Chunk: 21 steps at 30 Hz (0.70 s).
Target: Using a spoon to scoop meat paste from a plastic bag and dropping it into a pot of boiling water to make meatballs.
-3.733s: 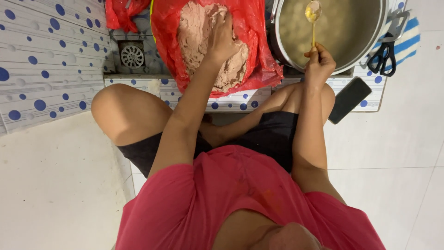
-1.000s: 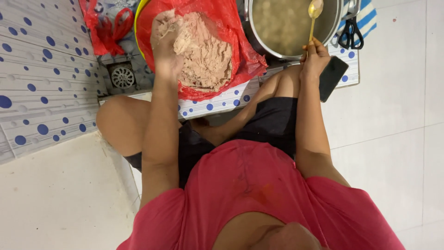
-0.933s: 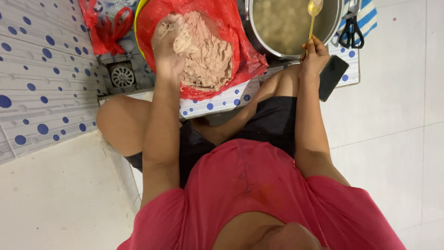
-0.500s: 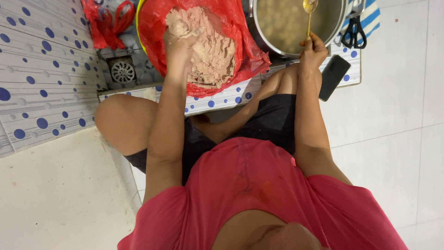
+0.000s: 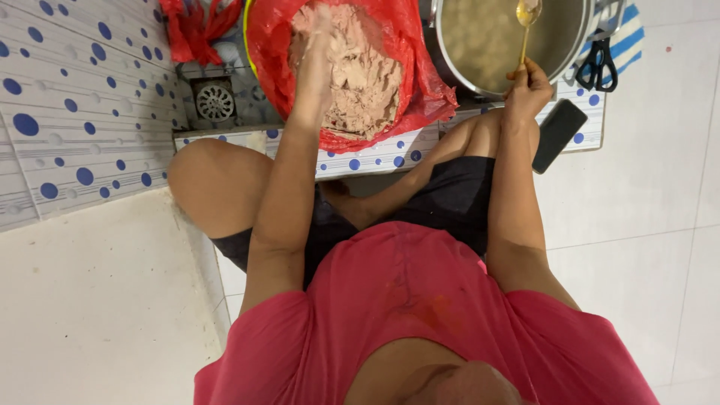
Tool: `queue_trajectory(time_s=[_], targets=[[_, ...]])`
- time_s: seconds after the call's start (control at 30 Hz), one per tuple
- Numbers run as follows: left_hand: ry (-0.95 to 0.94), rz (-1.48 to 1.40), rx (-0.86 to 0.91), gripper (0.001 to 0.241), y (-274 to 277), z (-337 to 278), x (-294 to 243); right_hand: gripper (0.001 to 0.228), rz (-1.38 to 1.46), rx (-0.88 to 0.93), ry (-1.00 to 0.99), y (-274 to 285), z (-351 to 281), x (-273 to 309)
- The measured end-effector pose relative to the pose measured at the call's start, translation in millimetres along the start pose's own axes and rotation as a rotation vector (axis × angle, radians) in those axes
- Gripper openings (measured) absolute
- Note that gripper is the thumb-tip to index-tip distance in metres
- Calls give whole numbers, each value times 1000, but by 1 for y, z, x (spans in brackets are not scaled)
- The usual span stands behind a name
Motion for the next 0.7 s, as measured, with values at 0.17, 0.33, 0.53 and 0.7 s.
queue_trajectory(time_s=[0.17,0.33,0.53,0.7], targets=[[-278,-84,38,16,6,29,25,21,-14,-7,-16,0,0,2],[-256,-173,66,20,0,23,24,20,-14,-21,-32,-1,2,-1],[-329,-34,-87,51,13,55,61,23,-33,-6,-35,-1,-1,6],[-208,211,-238,55,7,16,21,22,-30,-8,22,-1,0,3]])
Point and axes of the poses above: each hand's wrist, its own z-axis towards the middle knuckle, its own y-axis out of the back of the hand, x = y × z, the point moved 2 cm from there along z, towards the middle knuckle, and after that the axes turned 7 degrees about -z, right-handed, at the moved point
